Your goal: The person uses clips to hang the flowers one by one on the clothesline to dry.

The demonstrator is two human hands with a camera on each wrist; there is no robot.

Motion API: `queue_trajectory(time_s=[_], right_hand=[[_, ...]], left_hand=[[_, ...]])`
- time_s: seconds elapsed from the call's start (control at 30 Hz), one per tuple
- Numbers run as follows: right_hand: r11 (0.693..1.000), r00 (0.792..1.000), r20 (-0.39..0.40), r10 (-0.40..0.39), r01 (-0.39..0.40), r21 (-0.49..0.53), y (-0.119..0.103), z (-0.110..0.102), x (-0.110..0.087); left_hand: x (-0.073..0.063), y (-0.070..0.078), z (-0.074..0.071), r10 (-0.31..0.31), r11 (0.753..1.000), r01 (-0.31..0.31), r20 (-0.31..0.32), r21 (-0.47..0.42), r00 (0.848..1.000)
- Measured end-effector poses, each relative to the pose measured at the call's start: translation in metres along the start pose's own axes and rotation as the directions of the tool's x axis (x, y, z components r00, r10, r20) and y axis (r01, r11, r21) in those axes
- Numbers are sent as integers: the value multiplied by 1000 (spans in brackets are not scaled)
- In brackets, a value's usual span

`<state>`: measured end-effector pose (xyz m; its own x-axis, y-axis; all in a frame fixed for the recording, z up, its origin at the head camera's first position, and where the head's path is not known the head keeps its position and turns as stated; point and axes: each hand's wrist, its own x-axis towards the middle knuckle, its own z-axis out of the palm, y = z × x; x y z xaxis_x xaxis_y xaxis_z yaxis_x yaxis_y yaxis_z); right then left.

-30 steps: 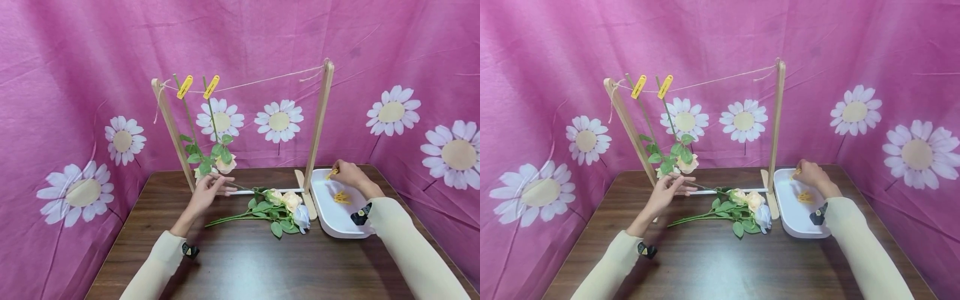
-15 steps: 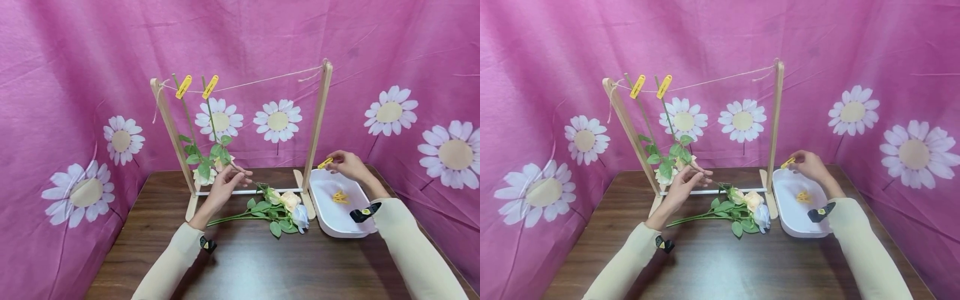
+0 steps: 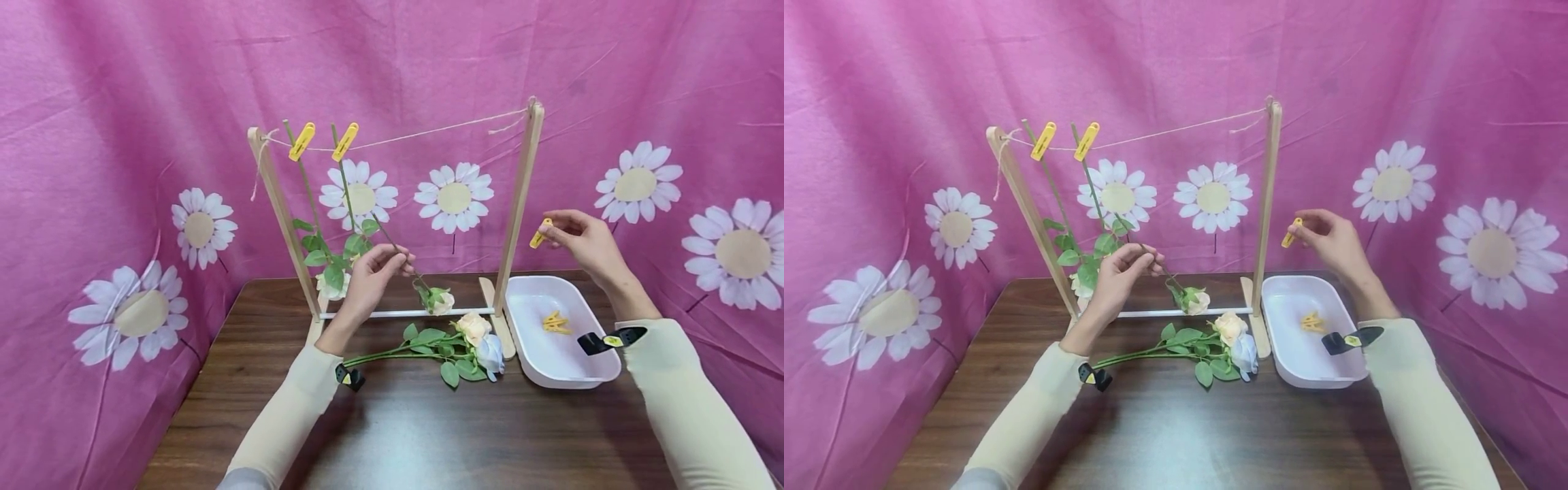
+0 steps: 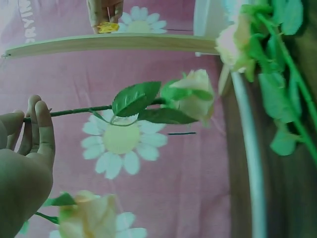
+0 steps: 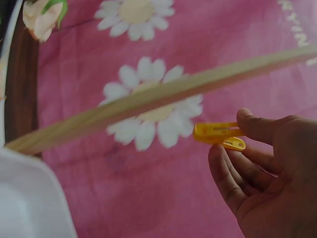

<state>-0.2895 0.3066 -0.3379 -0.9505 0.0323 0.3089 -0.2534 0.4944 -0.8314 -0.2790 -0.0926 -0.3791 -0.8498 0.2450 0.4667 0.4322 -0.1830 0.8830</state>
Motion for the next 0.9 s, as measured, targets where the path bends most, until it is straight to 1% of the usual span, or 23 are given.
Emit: queue_trajectory(time_s=[0.13,0.2,0.33,0.4,0.53,0.6,0.67,0.77,0.83,0.9], right_hand=[[996,999,-10,-38,39,85,-19,-1,-3],[995,998,-19,-58,59,82,-30,0,-5],[990,994,-30,-103,106,92,-52,3,-9],[982,990,-28,-135,138,132,-64,5,-11],[949,984,-10,-179,175,263,-85,15,-13],[927,982,-1,-191,180,330,-94,21,-13],[895,980,11,-200,178,409,-103,28,-12],[863,973,32,-227,186,469,-116,38,-9],[855,969,41,-245,195,480,-124,44,-7],[866,965,42,-257,211,454,-134,51,-5]], left_hand=[[10,11,1,67,997,-67,2,44,998],[15,17,0,94,993,-94,-1,71,996],[25,29,-2,119,986,-115,-25,117,993],[31,36,-3,119,986,-114,-38,125,992],[39,47,-4,119,984,-110,-56,141,991],[42,51,-4,120,982,-109,-63,156,991],[46,55,-3,129,977,-115,-69,180,989],[50,57,-3,139,966,-116,-88,230,986],[53,58,-2,144,957,-112,-104,266,984],[55,59,-2,148,948,-106,-123,300,981]])
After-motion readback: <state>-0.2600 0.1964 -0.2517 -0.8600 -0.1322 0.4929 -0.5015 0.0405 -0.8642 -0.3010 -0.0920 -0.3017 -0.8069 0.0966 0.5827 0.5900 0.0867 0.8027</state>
